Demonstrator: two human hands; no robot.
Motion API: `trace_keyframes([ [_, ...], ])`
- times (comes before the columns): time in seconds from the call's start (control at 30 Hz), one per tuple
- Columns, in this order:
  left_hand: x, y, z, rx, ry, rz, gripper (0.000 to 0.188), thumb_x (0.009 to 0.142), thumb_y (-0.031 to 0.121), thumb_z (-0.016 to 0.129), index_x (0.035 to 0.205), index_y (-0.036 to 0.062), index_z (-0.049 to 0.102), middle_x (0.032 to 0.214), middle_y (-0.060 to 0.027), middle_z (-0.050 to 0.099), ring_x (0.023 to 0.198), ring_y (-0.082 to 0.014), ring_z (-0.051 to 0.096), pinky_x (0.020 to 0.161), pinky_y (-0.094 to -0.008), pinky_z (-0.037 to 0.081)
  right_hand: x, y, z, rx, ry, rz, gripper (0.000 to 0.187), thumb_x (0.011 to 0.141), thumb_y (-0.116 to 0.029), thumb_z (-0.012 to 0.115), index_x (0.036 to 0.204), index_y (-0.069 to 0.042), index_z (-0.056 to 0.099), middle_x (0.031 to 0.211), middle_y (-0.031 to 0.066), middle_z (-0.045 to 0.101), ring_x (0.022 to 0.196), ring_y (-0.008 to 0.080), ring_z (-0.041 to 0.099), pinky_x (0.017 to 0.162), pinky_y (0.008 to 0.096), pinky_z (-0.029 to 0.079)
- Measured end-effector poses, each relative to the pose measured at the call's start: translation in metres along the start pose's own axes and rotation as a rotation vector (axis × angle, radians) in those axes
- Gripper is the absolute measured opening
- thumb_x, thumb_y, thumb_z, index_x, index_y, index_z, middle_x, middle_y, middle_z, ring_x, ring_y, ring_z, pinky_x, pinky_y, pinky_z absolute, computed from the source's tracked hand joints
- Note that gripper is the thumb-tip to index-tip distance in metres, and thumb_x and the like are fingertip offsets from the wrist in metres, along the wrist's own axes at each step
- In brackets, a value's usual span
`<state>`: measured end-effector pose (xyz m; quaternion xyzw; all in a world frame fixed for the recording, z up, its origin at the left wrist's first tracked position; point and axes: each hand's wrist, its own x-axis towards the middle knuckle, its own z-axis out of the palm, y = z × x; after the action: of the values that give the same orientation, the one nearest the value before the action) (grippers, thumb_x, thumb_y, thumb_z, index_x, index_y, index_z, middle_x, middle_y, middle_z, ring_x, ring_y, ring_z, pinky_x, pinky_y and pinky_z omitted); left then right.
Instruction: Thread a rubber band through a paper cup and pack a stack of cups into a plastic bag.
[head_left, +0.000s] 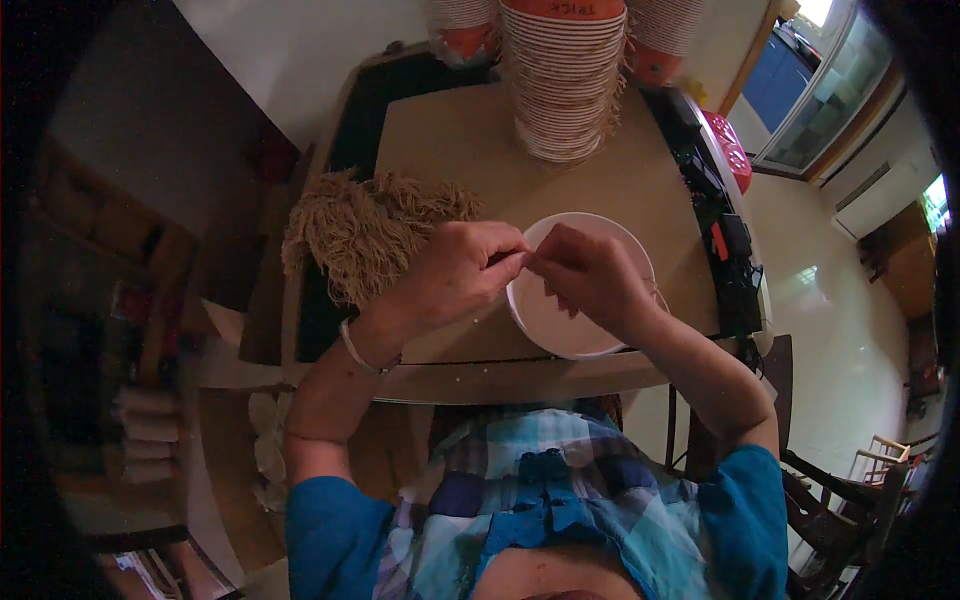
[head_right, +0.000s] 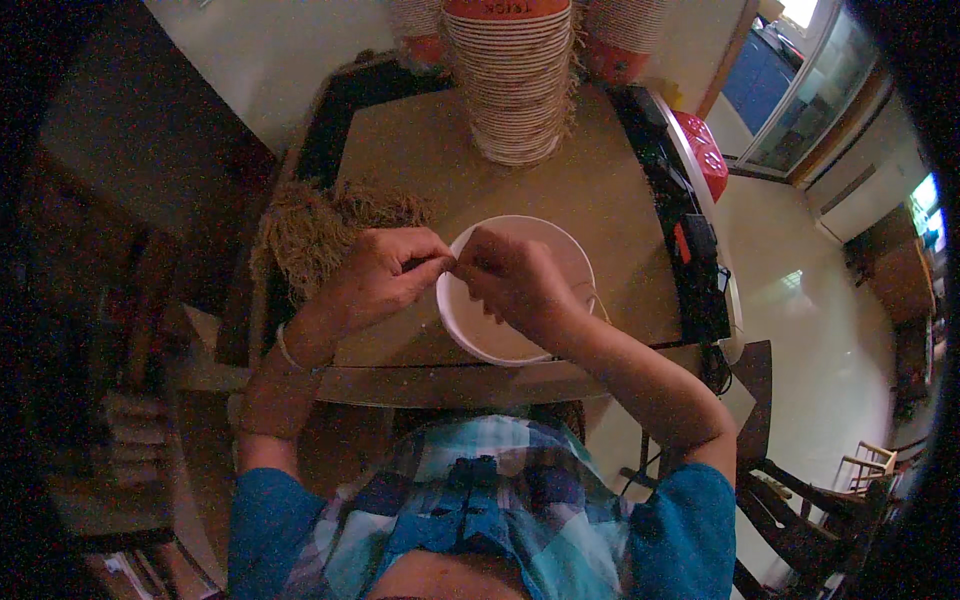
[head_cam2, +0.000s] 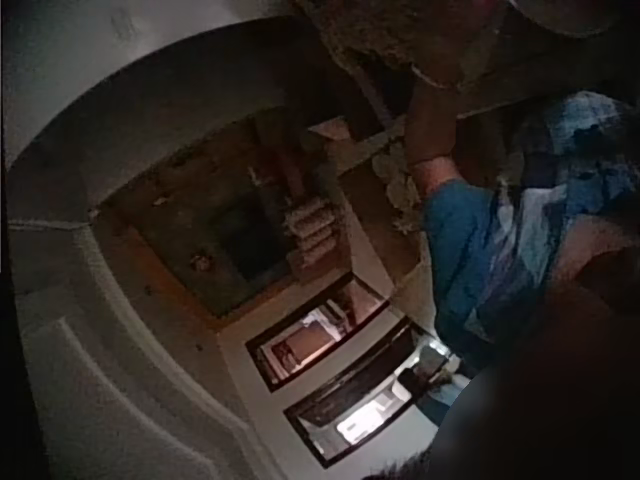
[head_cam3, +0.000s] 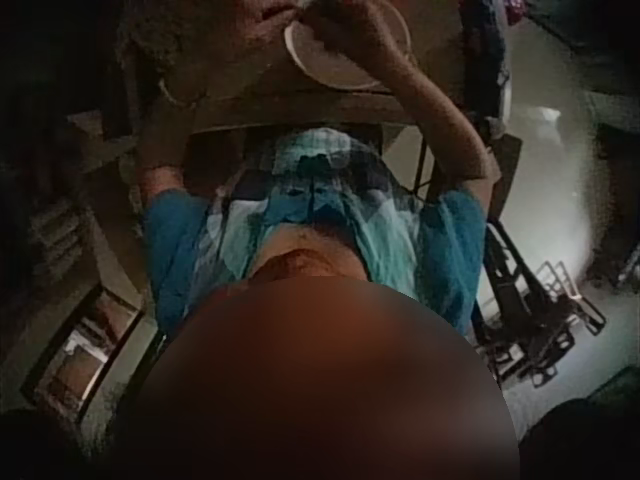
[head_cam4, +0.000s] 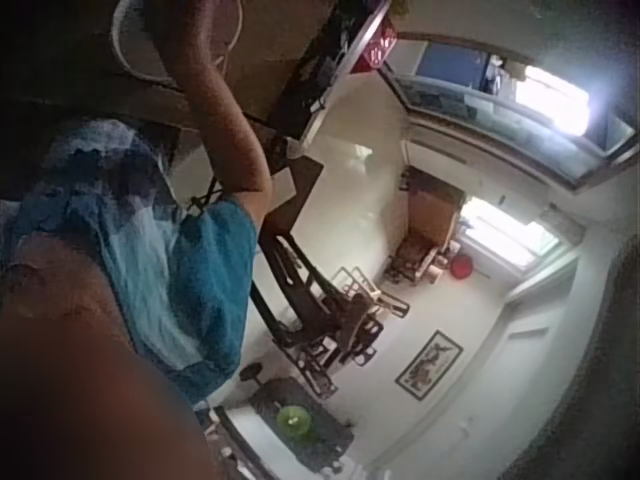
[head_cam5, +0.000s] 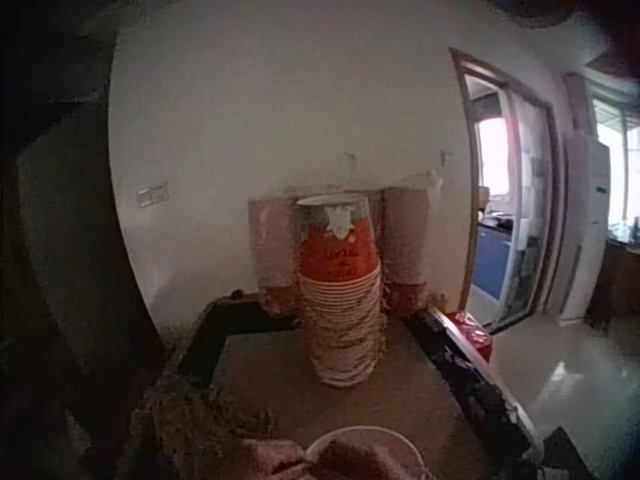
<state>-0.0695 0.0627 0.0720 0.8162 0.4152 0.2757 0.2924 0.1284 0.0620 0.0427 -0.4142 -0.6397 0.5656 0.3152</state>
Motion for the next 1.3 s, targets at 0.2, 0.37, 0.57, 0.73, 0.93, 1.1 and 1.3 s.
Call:
trace_keyframes([
  [0.2, 0.001, -0.007, 0.000, -0.050, -0.016, -0.002, 0.012, 0.088, 0.010, 0.063, 0.091, -0.0013, 0.067, 0.079, -0.0097, 0.064, 0.071, -0.0157, 0.061, 0.065, -0.0297, 0.049, 0.004, 0.019, 0.000, -0.172, 0.115, -0.197, 0.014, 0.090, -0.015, 0.065, 0.086, -0.002, 0.062, 0.066, 0.0004, 0.056, 0.060, 0.0055, 0.049, 0.052, 0.0242, 0.042],
  [0.37, 0.001, -0.019, 0.004, -0.137, -0.020, -0.004, 0.011, 0.088, 0.009, 0.064, 0.093, -0.0004, 0.068, 0.080, -0.0048, 0.064, 0.071, -0.0105, 0.059, 0.063, -0.0258, 0.048, 0.004, 0.017, -0.003, -0.060, 0.075, -0.112, 0.015, 0.089, -0.016, 0.066, 0.088, -0.002, 0.063, 0.067, 0.0000, 0.057, 0.065, 0.0059, 0.049, 0.055, 0.0262, 0.042],
  [0.57, 0.000, -0.022, 0.002, -0.311, -0.047, -0.157, 0.011, 0.086, 0.008, 0.065, 0.092, -0.0010, 0.068, 0.079, -0.0062, 0.064, 0.067, -0.0113, 0.058, 0.061, -0.0260, 0.047, -0.001, 0.005, -0.005, 0.006, 0.026, 0.039, 0.011, 0.093, -0.017, 0.060, 0.092, -0.006, 0.064, 0.064, -0.0048, 0.050, 0.054, 0.0022, 0.044, 0.044, 0.0190, 0.034],
  [0.73, 0.000, -0.027, 0.001, -0.290, -0.017, -0.162, 0.010, 0.086, 0.006, 0.065, 0.094, 0.0001, 0.068, 0.079, -0.0048, 0.064, 0.068, -0.0094, 0.058, 0.061, -0.0242, 0.047, -0.001, 0.008, -0.008, 0.134, 0.007, 0.123, 0.013, 0.093, -0.018, 0.058, 0.093, -0.007, 0.064, 0.067, -0.0041, 0.052, 0.051, 0.0031, 0.044, 0.043, 0.0187, 0.033],
  [0.93, -0.001, -0.025, -0.002, -0.224, -0.021, -0.137, 0.008, 0.088, 0.006, 0.064, 0.093, 0.0023, 0.068, 0.083, -0.0019, 0.062, 0.075, -0.0079, 0.058, 0.064, -0.0244, 0.047, 0.001, 0.003, -0.006, -0.001, -0.011, 0.225, 0.012, 0.092, -0.015, 0.060, 0.096, -0.005, 0.064, 0.077, 0.0019, 0.061, 0.054, 0.0048, 0.052, 0.042, 0.0197, 0.040],
  [1.1, -0.001, -0.014, -0.002, -0.101, 0.023, -0.025, 0.009, 0.086, 0.006, 0.065, 0.093, 0.0031, 0.068, 0.084, -0.0057, 0.063, 0.077, -0.0141, 0.061, 0.068, -0.0279, 0.049, 0.000, 0.004, -0.005, 0.211, -0.042, 0.137, 0.018, 0.090, -0.017, 0.063, 0.100, -0.001, 0.062, 0.082, 0.0044, 0.065, 0.058, 0.0091, 0.058, 0.044, 0.0243, 0.046],
  [1.3, -0.002, -0.015, 0.004, -0.051, 0.073, 0.025, 0.009, 0.084, 0.006, 0.066, 0.092, 0.0033, 0.067, 0.083, -0.0099, 0.063, 0.077, -0.0212, 0.063, 0.070, -0.0304, 0.050, 0.006, 0.012, -0.004, 0.477, -0.095, 0.154, 0.017, 0.091, -0.016, 0.063, 0.097, 0.000, 0.061, 0.081, 0.0071, 0.065, 0.062, 0.0107, 0.060, 0.051, 0.0245, 0.050],
])
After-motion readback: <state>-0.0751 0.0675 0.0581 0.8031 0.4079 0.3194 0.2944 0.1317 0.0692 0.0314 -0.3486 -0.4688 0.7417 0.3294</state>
